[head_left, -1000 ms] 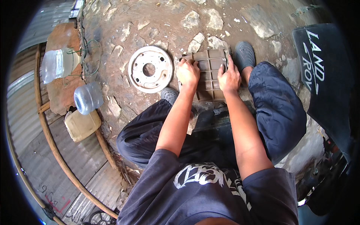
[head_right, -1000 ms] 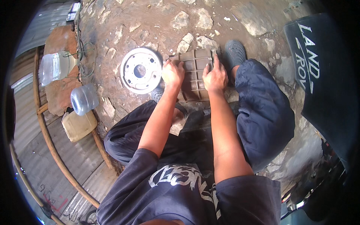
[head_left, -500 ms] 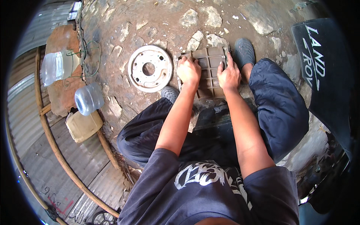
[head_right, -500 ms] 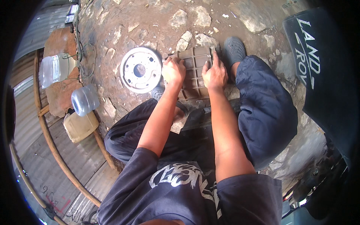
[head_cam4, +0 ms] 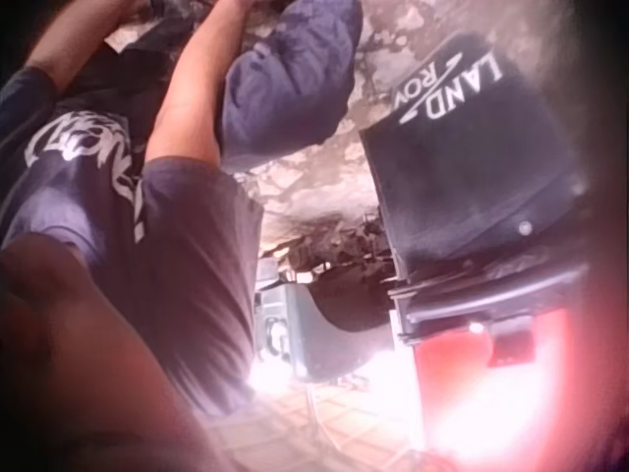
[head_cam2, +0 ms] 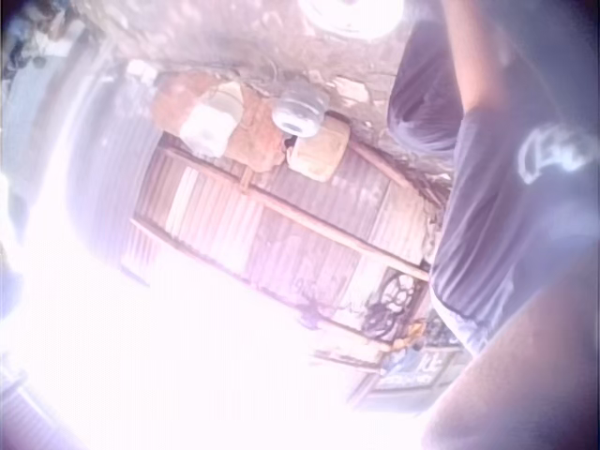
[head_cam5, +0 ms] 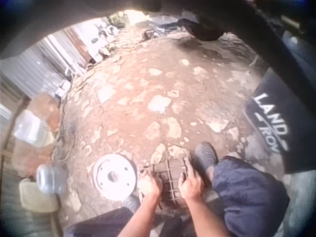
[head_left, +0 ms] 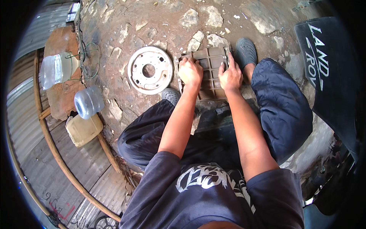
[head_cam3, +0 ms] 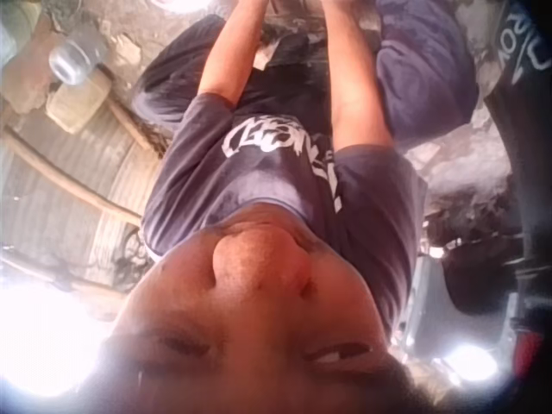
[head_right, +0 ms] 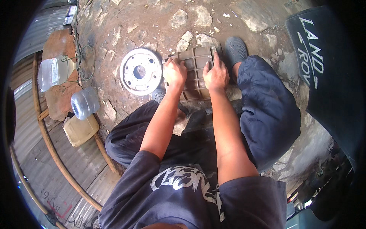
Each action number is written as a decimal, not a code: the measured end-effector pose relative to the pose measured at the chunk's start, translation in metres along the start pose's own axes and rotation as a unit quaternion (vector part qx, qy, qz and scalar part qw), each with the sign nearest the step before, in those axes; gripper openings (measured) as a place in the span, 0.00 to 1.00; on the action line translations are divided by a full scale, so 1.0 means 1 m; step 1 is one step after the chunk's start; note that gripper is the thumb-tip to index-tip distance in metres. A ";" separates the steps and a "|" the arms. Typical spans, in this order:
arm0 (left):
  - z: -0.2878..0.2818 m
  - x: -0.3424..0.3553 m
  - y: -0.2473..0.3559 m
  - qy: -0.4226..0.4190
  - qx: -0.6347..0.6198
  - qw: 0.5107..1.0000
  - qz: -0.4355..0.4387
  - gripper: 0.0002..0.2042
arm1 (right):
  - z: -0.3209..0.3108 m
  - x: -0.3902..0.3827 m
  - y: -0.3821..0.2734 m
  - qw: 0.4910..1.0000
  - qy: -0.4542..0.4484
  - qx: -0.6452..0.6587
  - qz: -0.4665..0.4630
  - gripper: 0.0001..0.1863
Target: The person sits on the ground and repeatedly inserts small rectangular pieces into the slots of a brown plastic mudguard. They handle the pieces one at a time, pressing them into place and adjusting them by hand.
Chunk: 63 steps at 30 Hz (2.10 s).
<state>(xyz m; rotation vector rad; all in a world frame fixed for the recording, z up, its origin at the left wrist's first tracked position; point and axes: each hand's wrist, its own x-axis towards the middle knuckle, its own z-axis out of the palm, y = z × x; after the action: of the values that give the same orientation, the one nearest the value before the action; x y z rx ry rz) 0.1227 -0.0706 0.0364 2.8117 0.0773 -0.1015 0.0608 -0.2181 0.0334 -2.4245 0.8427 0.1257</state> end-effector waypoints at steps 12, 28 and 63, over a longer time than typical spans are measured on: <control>-0.002 0.006 -0.021 0.010 -0.047 0.993 0.108 0.07 | 0.000 0.001 0.001 1.000 0.013 0.004 -0.005 0.32; -0.001 0.014 -0.025 -0.018 -0.056 0.981 0.185 0.06 | 0.003 -0.001 0.001 1.000 0.014 0.009 -0.012 0.33; -0.011 0.003 -0.015 -0.123 -0.085 0.980 0.128 0.09 | -0.001 0.001 0.002 1.000 0.016 -0.016 -0.006 0.33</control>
<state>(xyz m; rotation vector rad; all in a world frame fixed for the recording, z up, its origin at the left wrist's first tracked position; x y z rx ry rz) 0.1254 -0.0530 0.0422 2.5884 -0.3166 -0.3620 0.0602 -0.2197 0.0330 -2.4670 0.8463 0.0976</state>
